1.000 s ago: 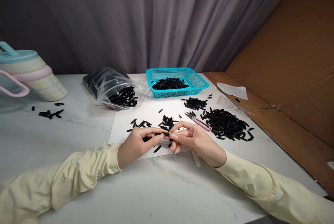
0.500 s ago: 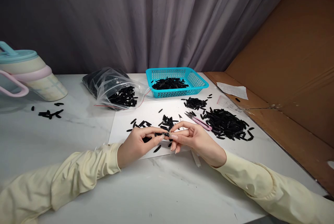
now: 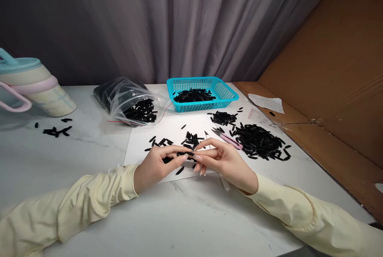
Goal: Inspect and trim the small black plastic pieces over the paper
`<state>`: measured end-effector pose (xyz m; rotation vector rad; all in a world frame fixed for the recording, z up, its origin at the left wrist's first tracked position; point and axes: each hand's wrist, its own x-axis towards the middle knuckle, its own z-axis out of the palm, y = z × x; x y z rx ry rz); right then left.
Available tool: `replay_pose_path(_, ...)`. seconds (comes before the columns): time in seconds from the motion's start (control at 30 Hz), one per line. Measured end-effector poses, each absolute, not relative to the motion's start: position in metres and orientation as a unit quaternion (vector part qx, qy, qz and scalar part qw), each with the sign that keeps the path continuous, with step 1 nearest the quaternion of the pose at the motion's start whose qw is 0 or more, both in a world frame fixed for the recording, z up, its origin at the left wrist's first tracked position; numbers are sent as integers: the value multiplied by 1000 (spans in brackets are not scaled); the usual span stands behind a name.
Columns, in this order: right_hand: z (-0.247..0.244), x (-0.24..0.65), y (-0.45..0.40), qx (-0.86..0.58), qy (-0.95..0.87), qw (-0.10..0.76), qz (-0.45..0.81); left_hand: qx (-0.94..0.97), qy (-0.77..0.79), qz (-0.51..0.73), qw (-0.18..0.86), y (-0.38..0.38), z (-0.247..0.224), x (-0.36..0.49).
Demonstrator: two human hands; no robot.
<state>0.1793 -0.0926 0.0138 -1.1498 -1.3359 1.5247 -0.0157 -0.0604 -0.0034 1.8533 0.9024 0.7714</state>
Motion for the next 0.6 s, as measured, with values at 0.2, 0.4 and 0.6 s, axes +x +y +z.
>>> replay_pose_path(0.2,16,178,-94,-452,-520,404,602,768,369,311,421,-59,-5,-16)
replay_pose_path(0.4,16,179,-92,-444,-492,404,631,785,361,323,386,-61,-8,-16)
replay_pose_path(0.6,16,178,-91,-448,-464,396,654,793,338,341,374,-64,-6,-16)
